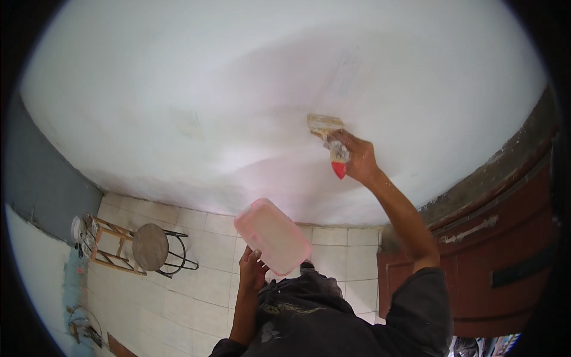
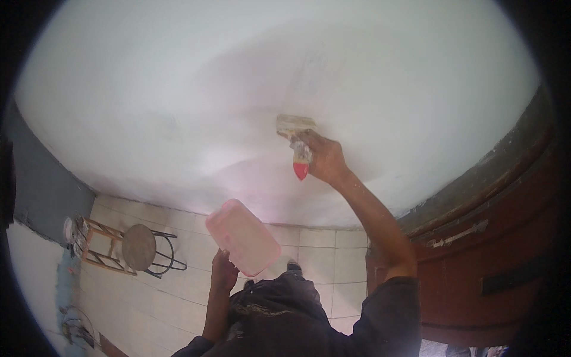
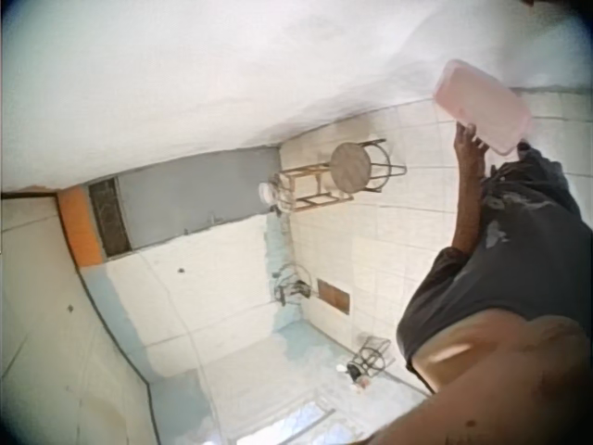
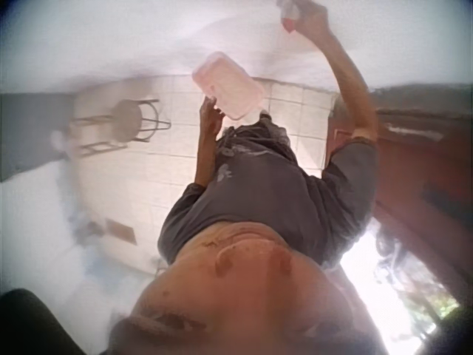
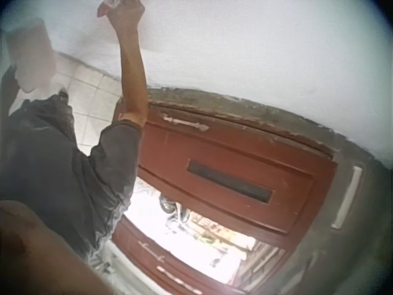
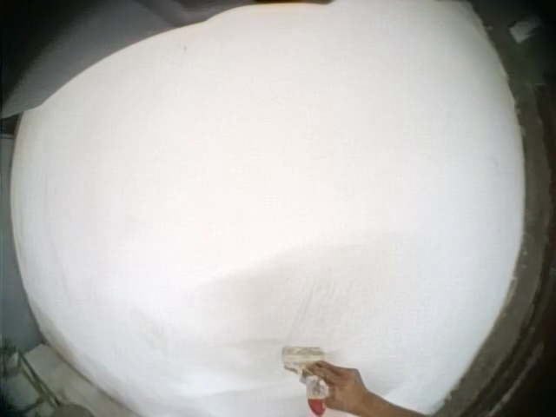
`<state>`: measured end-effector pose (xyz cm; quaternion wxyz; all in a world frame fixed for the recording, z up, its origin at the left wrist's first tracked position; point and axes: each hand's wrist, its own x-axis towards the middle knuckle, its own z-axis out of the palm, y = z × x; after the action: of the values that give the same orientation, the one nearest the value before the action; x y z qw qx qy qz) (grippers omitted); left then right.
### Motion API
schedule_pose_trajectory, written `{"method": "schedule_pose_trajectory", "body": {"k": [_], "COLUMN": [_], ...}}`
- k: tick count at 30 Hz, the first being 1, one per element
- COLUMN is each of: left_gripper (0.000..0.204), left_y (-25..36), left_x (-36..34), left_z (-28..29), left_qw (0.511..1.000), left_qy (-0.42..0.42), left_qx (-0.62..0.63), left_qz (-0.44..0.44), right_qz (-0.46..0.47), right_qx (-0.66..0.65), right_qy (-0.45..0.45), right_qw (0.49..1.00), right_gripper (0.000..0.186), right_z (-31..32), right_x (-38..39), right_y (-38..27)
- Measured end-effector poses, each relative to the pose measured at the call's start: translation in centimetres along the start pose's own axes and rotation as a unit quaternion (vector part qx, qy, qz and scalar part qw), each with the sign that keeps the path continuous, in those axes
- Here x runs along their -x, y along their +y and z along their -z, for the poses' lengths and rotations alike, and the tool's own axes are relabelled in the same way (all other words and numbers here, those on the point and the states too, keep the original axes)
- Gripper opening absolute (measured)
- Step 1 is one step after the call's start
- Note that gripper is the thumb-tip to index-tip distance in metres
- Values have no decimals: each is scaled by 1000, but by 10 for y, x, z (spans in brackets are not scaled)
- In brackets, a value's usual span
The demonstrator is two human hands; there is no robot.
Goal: The person dips a paint brush into a pink tray of white paint and applies the paint to the upper wall and ceiling using rhythmic strokes.
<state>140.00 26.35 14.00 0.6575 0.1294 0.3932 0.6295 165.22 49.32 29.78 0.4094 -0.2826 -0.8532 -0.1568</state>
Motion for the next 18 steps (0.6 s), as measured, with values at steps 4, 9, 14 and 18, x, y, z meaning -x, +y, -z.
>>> {"method": "schedule_pose_trajectory", "body": {"k": [4, 9, 14, 18], "left_gripper": [57, 58, 66, 64], "left_y": [1, -6, -4, -6], "left_x": [3, 0, 4, 3], "left_z": [0, 7, 9, 17], "left_qw": [1000, 1000, 997, 999], "left_qy": [2, -3, -48, -31], "left_qx": [-12, 4, -52, -31], "left_qz": [11, 14, 24, 21], "right_qz": [-116, -11, 17, -14], "right_qx": [-15, 126, 106, 55], "right_qy": [7, 137, 198, 56], "right_qw": [993, 982, 974, 997], "right_gripper": [32, 29, 40, 44], "right_z": [45, 108, 97, 21], "right_x": [-62, -112, -105, -33], "right_y": [2, 18, 30, 19]}}
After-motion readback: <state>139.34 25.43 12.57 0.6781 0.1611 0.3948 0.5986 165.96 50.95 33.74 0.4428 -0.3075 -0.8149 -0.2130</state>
